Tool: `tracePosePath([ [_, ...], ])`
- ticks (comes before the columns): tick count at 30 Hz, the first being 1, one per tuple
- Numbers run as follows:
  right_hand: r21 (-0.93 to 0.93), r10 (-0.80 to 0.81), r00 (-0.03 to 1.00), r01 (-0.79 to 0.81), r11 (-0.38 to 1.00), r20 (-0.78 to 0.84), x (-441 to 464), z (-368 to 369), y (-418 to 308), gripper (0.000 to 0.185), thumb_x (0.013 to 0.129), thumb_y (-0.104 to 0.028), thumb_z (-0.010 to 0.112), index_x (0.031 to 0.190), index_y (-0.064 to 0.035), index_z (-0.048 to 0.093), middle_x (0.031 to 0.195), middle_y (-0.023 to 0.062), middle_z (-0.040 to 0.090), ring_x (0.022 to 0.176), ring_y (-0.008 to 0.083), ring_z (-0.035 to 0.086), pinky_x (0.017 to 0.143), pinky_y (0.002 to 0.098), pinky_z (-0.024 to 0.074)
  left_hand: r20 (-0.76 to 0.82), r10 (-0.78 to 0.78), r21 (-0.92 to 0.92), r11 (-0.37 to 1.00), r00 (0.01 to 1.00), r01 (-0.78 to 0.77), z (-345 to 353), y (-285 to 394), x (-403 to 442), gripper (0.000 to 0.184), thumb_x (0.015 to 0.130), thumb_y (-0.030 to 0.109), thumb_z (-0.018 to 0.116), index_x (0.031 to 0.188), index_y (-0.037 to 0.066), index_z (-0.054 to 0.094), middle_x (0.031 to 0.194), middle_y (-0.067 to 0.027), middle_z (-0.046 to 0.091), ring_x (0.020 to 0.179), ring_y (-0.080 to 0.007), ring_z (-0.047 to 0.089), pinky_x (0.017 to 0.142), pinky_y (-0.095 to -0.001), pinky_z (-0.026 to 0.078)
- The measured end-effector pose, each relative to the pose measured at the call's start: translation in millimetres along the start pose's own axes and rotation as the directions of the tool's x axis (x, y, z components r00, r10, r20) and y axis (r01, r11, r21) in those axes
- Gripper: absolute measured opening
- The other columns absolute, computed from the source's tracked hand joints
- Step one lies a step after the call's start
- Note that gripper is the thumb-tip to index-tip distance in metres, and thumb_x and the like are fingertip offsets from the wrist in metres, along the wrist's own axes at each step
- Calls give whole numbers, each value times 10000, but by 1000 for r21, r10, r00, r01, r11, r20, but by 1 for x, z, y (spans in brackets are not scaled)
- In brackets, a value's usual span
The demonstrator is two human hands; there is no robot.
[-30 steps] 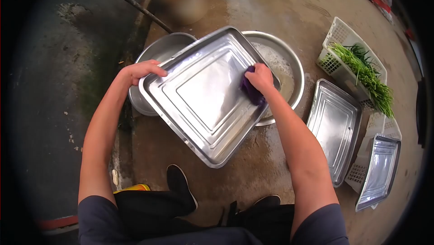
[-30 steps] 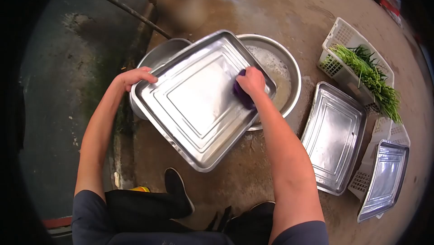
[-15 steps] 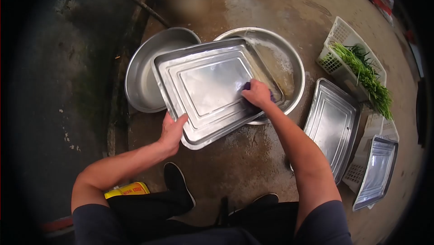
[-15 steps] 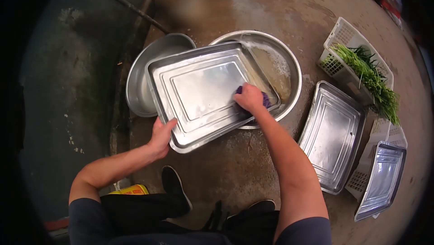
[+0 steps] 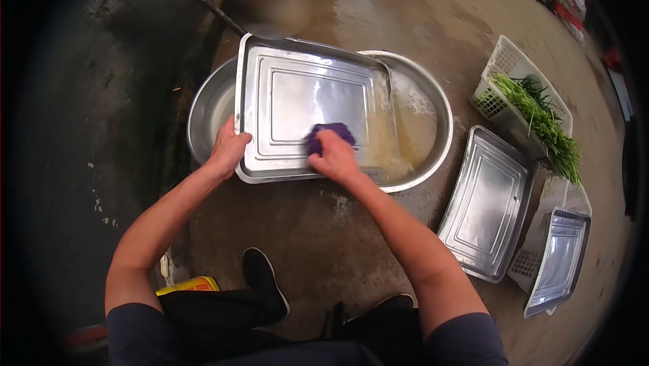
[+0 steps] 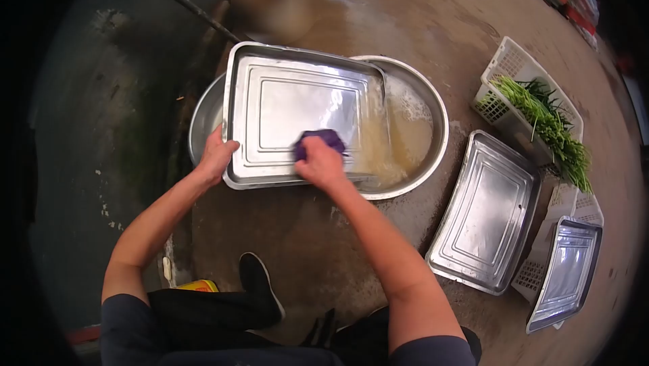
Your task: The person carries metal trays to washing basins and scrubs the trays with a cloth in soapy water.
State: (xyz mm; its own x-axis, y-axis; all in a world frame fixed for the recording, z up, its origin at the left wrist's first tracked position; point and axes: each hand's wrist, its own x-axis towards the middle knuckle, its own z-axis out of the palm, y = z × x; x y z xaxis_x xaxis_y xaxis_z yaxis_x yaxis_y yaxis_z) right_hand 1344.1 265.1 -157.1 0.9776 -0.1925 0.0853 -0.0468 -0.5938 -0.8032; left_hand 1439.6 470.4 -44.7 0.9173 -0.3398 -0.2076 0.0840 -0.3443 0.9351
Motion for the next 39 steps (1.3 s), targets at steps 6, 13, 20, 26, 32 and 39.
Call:
tracePosePath([
  [6, -249, 255, 965, -264, 932, -66, -15, -34, 93, 336, 725, -221, 584, 1007, -39, 560, 1057, 210, 597, 968, 379, 598, 837, 468, 489, 61, 43, 2, 999, 997, -43, -4, 0, 10, 475, 739, -53, 440, 1211, -67, 489, 1093, -153, 625, 989, -209, 602, 881, -299, 463],
  [13, -17, 298, 934, -308, 951, -198, 6, -8, 73, 310, 689, -263, 594, 891, -27, 593, 954, 199, 612, 926, 372, 589, 823, 447, 477, 19, -2, 101, 995, 1000, 0, 1, -9, 10, 574, 730, -63, 434, 1304, -60, 437, 1157, -167, 615, 1045, -224, 606, 915, -321, 465],
  [20, 59, -160, 944, 184, 981, -290, 41, 31, -41, 214, 775, -157, 591, 955, -60, 527, 937, 158, 526, 885, 360, 559, 757, 460, 476, 8, -11, 146, 989, 1000, 10, 3, 3, 2, 503, 689, -70, 425, 1188, -79, 493, 1049, -140, 632, 923, -188, 608, 821, -290, 480],
  [26, -76, 144, 893, -194, 978, -427, 72, 10, 29, 170, 809, -144, 535, 944, -41, 550, 994, 183, 557, 930, 369, 561, 815, 489, 464, 20, -14, 166, 986, 1000, 10, 3, 8, -1, 523, 685, -64, 421, 1203, -81, 489, 1063, -145, 630, 951, -195, 600, 851, -292, 465],
  [32, -202, 339, 849, -445, 872, -406, 53, -14, 95, 223, 827, -188, 538, 1008, -63, 573, 1059, 153, 565, 930, 368, 582, 805, 487, 484, -5, -9, 196, 981, 1000, 10, 2, 3, 2, 522, 714, -42, 432, 1232, -71, 484, 1094, -150, 634, 984, -214, 606, 896, -301, 454],
  [39, -40, 233, 853, -283, 958, -467, 48, 8, 67, 296, 763, -177, 535, 1019, -63, 628, 1036, 154, 590, 917, 364, 587, 808, 481, 479, -42, -36, 112, 993, 998, 41, 10, 11, 2, 397, 868, 80, 486, 1234, -74, 476, 1122, -157, 626, 1004, -209, 606, 893, -316, 463],
])
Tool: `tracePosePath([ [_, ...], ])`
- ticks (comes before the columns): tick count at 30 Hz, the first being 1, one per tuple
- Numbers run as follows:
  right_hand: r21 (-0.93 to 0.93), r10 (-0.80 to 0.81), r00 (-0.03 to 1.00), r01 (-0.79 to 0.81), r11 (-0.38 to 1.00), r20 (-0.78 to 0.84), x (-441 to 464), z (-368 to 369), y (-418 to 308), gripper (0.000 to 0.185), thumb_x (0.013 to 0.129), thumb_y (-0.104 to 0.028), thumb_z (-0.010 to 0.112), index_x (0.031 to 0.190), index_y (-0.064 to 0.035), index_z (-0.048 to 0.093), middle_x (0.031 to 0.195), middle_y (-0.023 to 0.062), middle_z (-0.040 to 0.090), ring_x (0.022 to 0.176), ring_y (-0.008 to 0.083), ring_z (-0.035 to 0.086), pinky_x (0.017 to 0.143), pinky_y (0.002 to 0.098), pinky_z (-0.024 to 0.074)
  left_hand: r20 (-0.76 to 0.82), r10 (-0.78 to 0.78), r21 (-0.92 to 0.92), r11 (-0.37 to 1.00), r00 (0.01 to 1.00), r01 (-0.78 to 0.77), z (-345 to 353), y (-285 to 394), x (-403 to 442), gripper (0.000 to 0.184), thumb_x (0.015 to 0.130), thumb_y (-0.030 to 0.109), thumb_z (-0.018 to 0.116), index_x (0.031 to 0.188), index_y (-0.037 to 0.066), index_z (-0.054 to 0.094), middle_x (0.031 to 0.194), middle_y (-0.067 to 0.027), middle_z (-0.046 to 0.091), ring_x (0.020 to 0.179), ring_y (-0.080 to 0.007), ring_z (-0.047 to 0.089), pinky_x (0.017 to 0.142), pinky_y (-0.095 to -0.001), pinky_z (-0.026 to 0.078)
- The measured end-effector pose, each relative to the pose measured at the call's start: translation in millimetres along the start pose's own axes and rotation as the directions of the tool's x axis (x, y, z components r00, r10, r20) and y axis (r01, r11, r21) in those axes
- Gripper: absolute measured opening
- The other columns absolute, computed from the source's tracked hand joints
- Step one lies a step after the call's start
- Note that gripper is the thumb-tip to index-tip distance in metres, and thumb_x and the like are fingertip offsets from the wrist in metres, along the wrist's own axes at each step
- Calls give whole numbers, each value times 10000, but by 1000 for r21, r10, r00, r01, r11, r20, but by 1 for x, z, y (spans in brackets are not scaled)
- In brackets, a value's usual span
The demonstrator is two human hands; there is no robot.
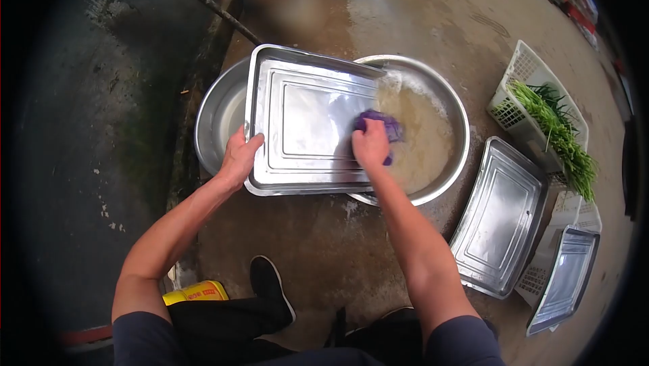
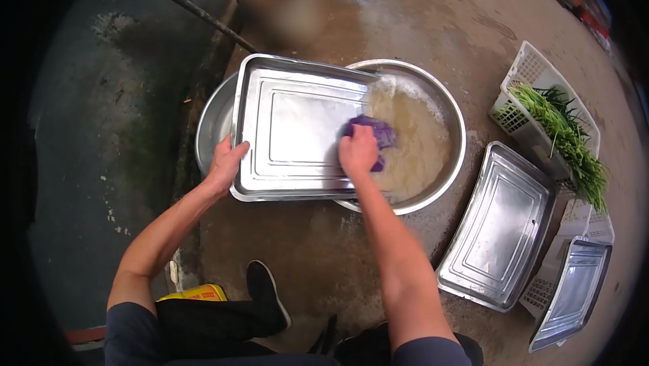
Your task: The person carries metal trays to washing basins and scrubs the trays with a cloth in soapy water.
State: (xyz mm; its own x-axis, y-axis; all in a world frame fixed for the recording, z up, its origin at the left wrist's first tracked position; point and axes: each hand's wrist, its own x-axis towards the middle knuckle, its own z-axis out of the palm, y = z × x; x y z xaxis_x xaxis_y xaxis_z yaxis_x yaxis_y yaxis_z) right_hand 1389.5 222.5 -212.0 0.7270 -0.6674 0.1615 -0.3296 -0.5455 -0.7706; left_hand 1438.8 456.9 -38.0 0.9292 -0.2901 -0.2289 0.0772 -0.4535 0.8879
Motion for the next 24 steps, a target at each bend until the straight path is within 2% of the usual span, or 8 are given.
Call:
tracePosePath([
  [4, 253, -233, 969, 207, 945, 80, -22, 16, -62, 264, 755, -150, 567, 1000, -81, 636, 1002, 104, 586, 953, 317, 578, 803, 442, 489, 1, -15, -69, 997, 1000, 15, -1, -15, 4, 387, 912, 142, 497, 1237, -68, 476, 1129, -155, 624, 986, -197, 613, 880, -319, 470],
  [7, 289, -325, 939, 282, 915, 113, -28, 10, -86, 279, 756, -144, 569, 1021, -87, 636, 1011, 104, 591, 929, 327, 583, 805, 442, 491, 25, -30, -117, 993, 999, 33, -2, -10, 0, 374, 916, 142, 496, 1227, -66, 488, 1116, -149, 631, 973, -187, 615, 878, -317, 471],
  [9, 207, -337, 939, 318, 925, 65, -24, 5, -82, 301, 762, -135, 561, 1051, -89, 632, 1031, 108, 596, 910, 338, 588, 810, 450, 492, 47, -22, -65, 998, 999, 25, -4, -5, -3, 365, 916, 145, 501, 1214, -65, 500, 1094, -142, 640, 964, -181, 615, 873, -314, 470],
  [14, -19, 60, 974, -57, 998, 217, 20, -1, -4, 358, 797, -164, 515, 1130, -87, 624, 1148, 163, 615, 1048, 355, 585, 890, 456, 476, 38, 25, -53, 998, 999, -22, -4, -14, -2, 352, 927, 157, 501, 1207, -56, 515, 1080, -126, 647, 961, -169, 608, 863, -310, 464],
  [16, -116, 93, 974, -70, 991, 208, 32, -12, 20, 378, 789, -197, 513, 1131, -84, 630, 1163, 188, 610, 1061, 353, 591, 898, 457, 476, 35, 56, -35, 998, 998, -55, -4, -15, -2, 355, 949, 189, 498, 1211, -49, 524, 1079, -112, 647, 961, -167, 598, 871, -310, 454],
  [20, -120, 105, 983, -87, 989, 148, 23, -18, 15, 365, 772, -200, 515, 1087, -63, 641, 1127, 192, 618, 1020, 363, 604, 887, 466, 475, 36, 25, -48, 999, 999, -24, -3, -21, 4, 430, 998, 294, 427, 1249, -47, 501, 1161, -122, 613, 1045, -167, 563, 920, -307, 424],
  [22, -86, 87, 985, -75, 994, 150, 9, -19, -9, 350, 753, -189, 516, 1043, -45, 648, 1109, 193, 620, 1007, 361, 602, 866, 468, 476, 36, -1, -77, 997, 999, 4, -3, -23, 4, 468, 1017, 339, 387, 1267, -44, 491, 1195, -124, 598, 1077, -169, 551, 941, -307, 414],
  [24, 100, -78, 995, 71, 992, 58, -8, -3, -24, 318, 740, -200, 540, 997, -51, 654, 1021, 171, 614, 953, 354, 590, 835, 442, 480, 51, -16, -230, 973, 999, 28, -1, -24, 3, 535, 1035, 402, 310, 1300, -34, 471, 1247, -122, 570, 1117, -176, 537, 970, -307, 404],
])
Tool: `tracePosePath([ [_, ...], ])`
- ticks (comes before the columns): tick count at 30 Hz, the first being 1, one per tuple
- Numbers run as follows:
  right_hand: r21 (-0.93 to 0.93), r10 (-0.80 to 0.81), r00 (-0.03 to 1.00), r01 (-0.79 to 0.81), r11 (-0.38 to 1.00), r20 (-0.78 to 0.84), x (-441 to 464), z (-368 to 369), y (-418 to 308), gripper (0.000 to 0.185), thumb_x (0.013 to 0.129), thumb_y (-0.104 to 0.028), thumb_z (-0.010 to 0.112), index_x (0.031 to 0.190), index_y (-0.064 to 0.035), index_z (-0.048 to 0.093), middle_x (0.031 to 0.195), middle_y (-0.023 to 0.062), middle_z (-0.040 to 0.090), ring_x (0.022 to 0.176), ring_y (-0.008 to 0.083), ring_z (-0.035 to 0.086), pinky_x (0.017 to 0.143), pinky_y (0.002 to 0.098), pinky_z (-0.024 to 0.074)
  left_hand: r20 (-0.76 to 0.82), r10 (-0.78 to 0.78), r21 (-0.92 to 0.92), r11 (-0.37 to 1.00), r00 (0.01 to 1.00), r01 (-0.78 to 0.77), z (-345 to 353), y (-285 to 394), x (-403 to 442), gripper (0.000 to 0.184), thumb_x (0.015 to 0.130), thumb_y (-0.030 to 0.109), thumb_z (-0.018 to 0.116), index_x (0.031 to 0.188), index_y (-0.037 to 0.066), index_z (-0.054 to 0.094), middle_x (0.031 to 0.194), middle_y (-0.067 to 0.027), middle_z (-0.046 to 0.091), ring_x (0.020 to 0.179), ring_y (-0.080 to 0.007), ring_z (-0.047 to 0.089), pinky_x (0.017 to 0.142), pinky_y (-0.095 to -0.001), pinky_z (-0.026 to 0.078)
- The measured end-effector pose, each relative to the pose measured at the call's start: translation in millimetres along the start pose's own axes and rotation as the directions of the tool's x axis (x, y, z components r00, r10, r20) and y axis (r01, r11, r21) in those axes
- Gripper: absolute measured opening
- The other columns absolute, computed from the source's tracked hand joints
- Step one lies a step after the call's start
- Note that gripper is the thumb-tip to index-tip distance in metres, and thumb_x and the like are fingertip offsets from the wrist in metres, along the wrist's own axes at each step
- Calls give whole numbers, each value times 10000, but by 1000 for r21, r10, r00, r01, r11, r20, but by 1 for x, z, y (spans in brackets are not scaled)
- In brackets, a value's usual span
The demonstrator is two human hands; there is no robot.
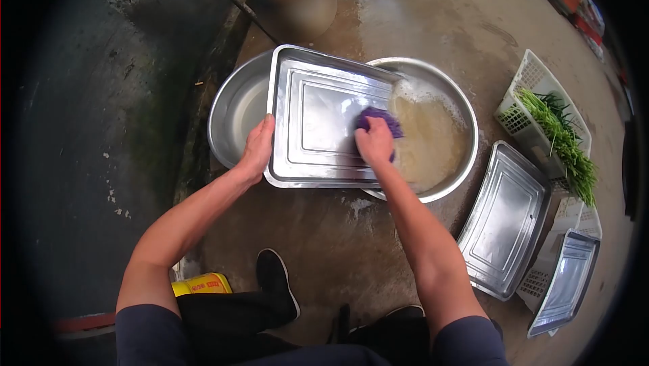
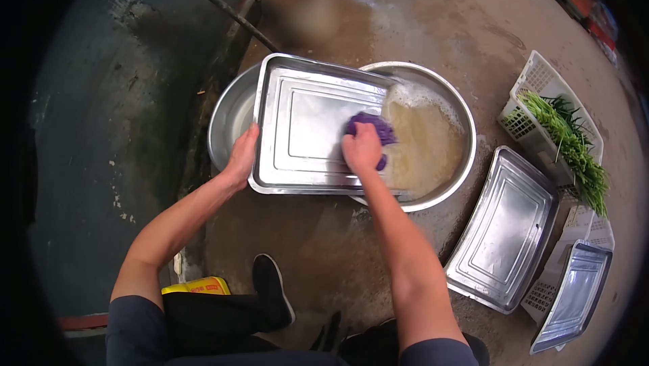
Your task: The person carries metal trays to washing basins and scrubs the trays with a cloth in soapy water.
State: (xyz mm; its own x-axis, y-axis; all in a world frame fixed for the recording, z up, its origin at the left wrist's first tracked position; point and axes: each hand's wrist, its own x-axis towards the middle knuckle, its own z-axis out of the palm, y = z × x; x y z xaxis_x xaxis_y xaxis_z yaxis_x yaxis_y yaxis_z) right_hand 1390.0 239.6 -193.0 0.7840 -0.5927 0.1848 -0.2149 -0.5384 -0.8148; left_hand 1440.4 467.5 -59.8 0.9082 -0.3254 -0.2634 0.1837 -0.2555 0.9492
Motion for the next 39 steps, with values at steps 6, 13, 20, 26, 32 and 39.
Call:
tracePosePath([
  [6, 447, -344, 926, 245, 860, 155, -47, 36, -106, 326, 684, -146, 633, 980, -17, 674, 901, 115, 581, 836, 294, 581, 757, 376, 484, 25, -124, -169, 978, 992, 126, -13, -20, 10, 561, 1026, 444, 305, 1338, 2, 452, 1287, -110, 538, 1146, -184, 520, 994, -327, 397],
  [13, 422, -465, 700, 253, 871, 542, -47, 10, -115, 199, 698, -180, 607, 835, -51, 673, 862, 148, 570, 846, 344, 586, 744, 442, 475, 6, -129, -223, 967, 992, 127, -7, -12, 15, 480, 1025, 386, 351, 1306, 17, 473, 1229, -94, 565, 1094, -173, 544, 963, -329, 429],
  [20, 105, -319, 409, 466, 879, 855, -20, -32, -93, 316, 691, -210, 580, 942, -62, 701, 930, 193, 673, 908, 371, 637, 816, 434, 509, 22, -119, -244, 962, 993, 121, 0, -12, 11, 449, 1036, 333, 333, 1291, -7, 478, 1211, -105, 583, 1080, -180, 567, 946, -332, 451],
  [26, -235, 50, 393, 439, 867, 918, 17, -59, 2, 324, 627, -209, 596, 878, -45, 719, 850, 216, 677, 805, 356, 652, 750, 388, 517, 31, -55, -307, 950, 998, 62, 7, -11, 5, 471, 1037, 332, 322, 1327, -24, 430, 1249, -134, 556, 1110, -199, 557, 957, -326, 448],
  [32, -147, -16, 536, 260, 954, 844, 3, -56, -16, 319, 610, -255, 610, 818, -39, 721, 827, 196, 684, 767, 337, 657, 726, 393, 526, -24, -27, -237, 971, 999, 20, 13, -10, 0, 486, 1034, 354, 314, 1321, -21, 427, 1237, -137, 555, 1112, -202, 550, 971, -333, 434],
  [39, 344, -470, 532, 324, 881, 704, -52, -5, -119, 277, 675, -253, 590, 820, -35, 677, 869, 168, 653, 823, 345, 625, 744, 415, 504, -79, -43, -150, 988, 996, 31, 10, -12, 1, 426, 994, 283, 430, 1297, -16, 451, 1200, -141, 573, 1048, -209, 579, 924, -338, 462],
])
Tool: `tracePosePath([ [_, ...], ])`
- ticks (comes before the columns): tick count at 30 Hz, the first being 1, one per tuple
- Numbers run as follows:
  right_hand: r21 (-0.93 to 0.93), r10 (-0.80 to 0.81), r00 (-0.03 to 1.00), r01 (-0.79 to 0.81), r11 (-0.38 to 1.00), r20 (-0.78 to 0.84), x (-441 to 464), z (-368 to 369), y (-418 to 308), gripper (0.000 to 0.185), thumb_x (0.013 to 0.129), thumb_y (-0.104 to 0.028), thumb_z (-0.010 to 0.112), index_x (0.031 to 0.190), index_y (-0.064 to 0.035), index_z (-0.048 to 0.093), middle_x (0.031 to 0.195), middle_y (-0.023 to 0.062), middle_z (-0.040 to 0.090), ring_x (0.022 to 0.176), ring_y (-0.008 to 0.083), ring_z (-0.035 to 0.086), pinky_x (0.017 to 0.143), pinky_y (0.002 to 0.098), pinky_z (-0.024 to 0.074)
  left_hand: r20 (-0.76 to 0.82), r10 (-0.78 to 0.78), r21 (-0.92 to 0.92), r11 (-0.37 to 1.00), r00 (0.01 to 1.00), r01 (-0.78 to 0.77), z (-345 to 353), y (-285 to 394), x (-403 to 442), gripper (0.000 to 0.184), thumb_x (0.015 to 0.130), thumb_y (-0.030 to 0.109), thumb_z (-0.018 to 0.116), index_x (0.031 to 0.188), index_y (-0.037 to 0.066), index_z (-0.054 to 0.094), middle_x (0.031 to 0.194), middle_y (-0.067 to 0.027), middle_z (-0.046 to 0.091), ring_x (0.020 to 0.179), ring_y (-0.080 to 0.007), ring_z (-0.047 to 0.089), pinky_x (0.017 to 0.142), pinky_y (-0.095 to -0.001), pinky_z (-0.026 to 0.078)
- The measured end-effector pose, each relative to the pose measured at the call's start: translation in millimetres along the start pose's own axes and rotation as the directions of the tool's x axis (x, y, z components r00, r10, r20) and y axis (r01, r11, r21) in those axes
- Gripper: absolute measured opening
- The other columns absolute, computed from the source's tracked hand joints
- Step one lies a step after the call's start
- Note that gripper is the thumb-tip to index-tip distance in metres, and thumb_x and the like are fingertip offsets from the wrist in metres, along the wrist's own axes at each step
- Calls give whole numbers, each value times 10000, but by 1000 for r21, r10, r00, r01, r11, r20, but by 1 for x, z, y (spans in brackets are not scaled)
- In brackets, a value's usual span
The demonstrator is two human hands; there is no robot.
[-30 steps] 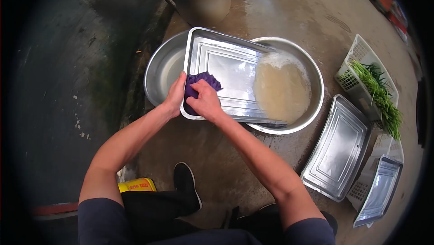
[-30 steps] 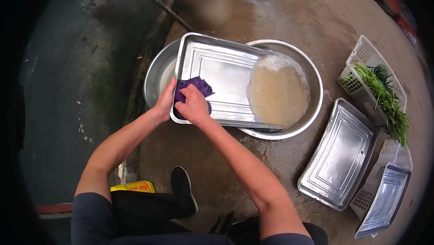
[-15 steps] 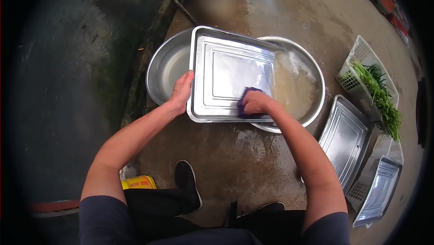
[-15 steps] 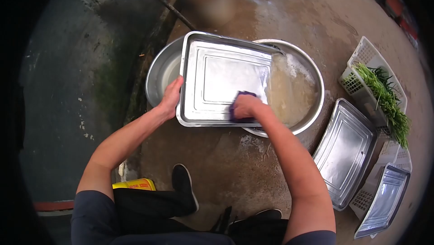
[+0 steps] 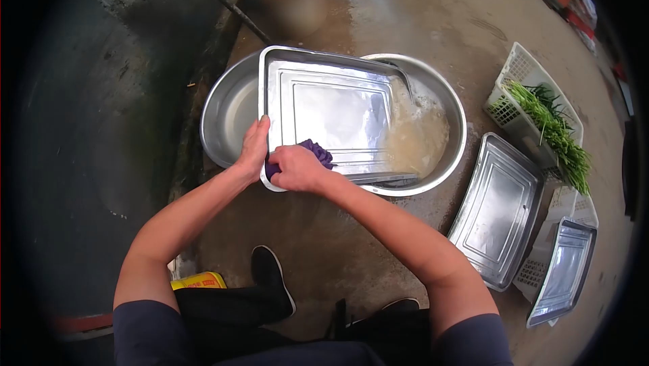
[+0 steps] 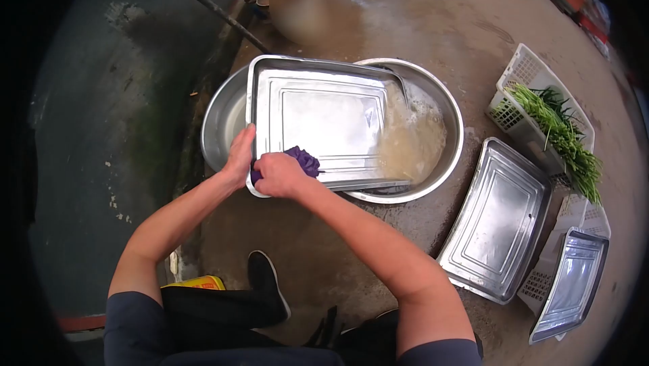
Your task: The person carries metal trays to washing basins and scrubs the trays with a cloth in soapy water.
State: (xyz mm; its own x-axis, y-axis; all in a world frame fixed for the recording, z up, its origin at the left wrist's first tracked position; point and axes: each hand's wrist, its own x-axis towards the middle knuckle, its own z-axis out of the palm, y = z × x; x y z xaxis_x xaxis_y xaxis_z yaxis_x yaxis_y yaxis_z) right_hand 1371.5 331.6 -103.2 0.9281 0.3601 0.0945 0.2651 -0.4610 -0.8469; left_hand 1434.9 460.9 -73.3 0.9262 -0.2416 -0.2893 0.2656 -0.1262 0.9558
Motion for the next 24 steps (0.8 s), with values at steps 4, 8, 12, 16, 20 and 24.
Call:
tracePosePath([
  [4, -143, 0, 990, -21, 990, -144, -22, -9, 12, 233, 692, -223, 562, 826, -55, 649, 906, 160, 635, 870, 347, 616, 770, 438, 501, 58, 28, 178, 983, 998, -38, 2, 11, -4, 508, 782, -36, 485, 1286, -47, 429, 1133, -176, 596, 1001, -237, 606, 872, -339, 494],
  [8, -213, 238, 897, -332, 919, -373, -55, -41, 71, 213, 701, -211, 544, 816, -63, 645, 919, 159, 646, 890, 346, 624, 786, 443, 506, 106, 98, 213, 970, 989, -119, 4, 26, -6, 551, 703, -104, 391, 1251, -79, 447, 1126, -188, 602, 1011, -245, 609, 873, -335, 495],
  [12, -164, 416, 790, -532, 831, -451, -97, -74, 146, 242, 711, -230, 547, 835, -50, 650, 889, 175, 657, 872, 363, 627, 780, 456, 509, 179, 152, 192, 963, 972, -186, 1, 58, -7, 567, 708, -104, 389, 1269, -66, 469, 1128, -166, 619, 997, -220, 627, 860, -318, 507],
  [16, -50, 555, 642, -677, 735, -530, -106, -86, 182, 300, 691, -256, 578, 867, -42, 692, 880, 195, 676, 853, 375, 643, 780, 444, 515, 229, 265, 365, 869, 937, -335, -11, 85, -8, 568, 713, -58, 400, 1273, -45, 492, 1102, -116, 635, 995, -166, 601, 887, -271, 455],
  [20, 316, 651, 511, -595, 739, -562, -80, -98, 190, 301, 664, -239, 628, 853, -18, 709, 832, 219, 678, 824, 358, 665, 761, 416, 517, 294, 346, 472, 758, 891, -450, 0, 112, -21, 563, 712, -11, 407, 1265, -31, 509, 1060, -103, 647, 967, -151, 579, 884, -249, 430],
  [24, 612, 670, 345, -274, 742, -657, -52, -132, 202, 260, 685, -182, 650, 870, -6, 700, 807, 150, 687, 743, 255, 653, 725, 360, 513, 318, 393, 624, 599, 863, -503, 13, 131, -32, 592, 701, -1, 417, 1288, -3, 495, 999, -115, 658, 869, -139, 570, 821, -239, 440],
])
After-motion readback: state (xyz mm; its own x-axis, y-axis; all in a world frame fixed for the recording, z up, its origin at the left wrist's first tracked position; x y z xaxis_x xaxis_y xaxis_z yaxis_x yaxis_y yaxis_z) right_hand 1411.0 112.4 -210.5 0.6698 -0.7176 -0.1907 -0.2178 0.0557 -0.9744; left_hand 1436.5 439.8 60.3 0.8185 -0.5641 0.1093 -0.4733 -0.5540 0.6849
